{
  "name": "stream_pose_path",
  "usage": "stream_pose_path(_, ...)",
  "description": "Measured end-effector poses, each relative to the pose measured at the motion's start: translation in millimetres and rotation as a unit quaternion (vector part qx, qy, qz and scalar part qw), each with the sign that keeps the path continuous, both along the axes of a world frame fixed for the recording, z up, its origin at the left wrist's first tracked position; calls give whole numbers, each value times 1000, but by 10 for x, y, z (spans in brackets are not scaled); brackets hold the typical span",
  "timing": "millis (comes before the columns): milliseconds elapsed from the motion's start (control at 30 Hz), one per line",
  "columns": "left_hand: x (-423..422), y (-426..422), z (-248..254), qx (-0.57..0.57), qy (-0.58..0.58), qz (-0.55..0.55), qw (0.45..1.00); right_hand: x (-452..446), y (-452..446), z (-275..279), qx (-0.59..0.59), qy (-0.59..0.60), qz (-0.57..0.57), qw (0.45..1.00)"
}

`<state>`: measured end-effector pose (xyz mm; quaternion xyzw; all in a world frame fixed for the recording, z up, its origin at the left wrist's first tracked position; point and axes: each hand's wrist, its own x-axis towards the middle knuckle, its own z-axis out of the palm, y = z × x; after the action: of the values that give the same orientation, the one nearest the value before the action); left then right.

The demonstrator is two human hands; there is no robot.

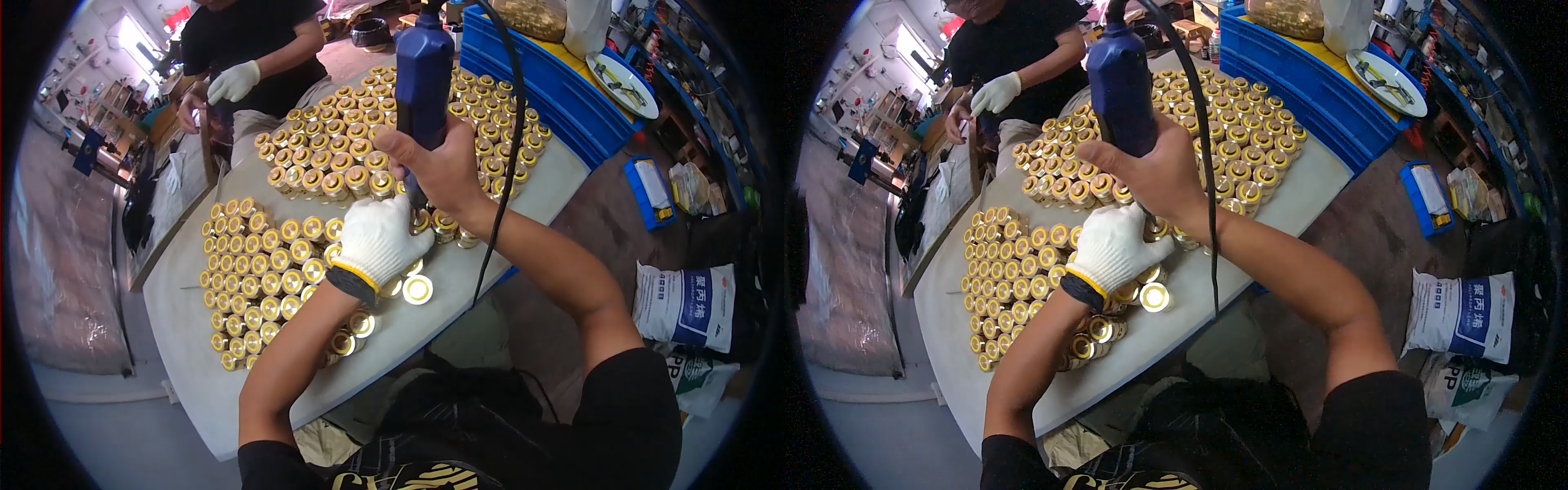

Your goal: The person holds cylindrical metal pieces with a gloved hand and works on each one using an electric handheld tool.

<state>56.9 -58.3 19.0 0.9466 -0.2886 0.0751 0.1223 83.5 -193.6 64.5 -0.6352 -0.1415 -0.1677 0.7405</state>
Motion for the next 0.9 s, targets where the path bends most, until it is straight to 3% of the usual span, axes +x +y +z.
stream_pose_path(167, 67, 5, -29, 26, 37, 3, 999, -46, -5, 5, -61, -21, -11, 998)
stream_pose_path(233, 106, 54, -144, -33, 106, -19, 994, -57, 28, 10, -56, -23, -1, 998)
stream_pose_path(333, 158, 114, -308, -101, 37, -70, 992, -125, 57, 47, -66, -41, 8, 997)
stream_pose_path(500, 186, 141, -319, -121, 37, -79, 989, -125, 100, 20, -82, -59, 5, 995)
stream_pose_path(567, 192, 145, -310, -129, 47, -81, 987, -166, 94, 61, -43, -12, 44, 998)
stream_pose_path(733, 196, 139, -246, -69, 84, -64, 992, -114, 78, -73, -39, -18, 19, 999)
stream_pose_path(900, 190, 128, -254, -98, 99, -78, 987, -160, 156, -64, 20, -37, 16, 999)
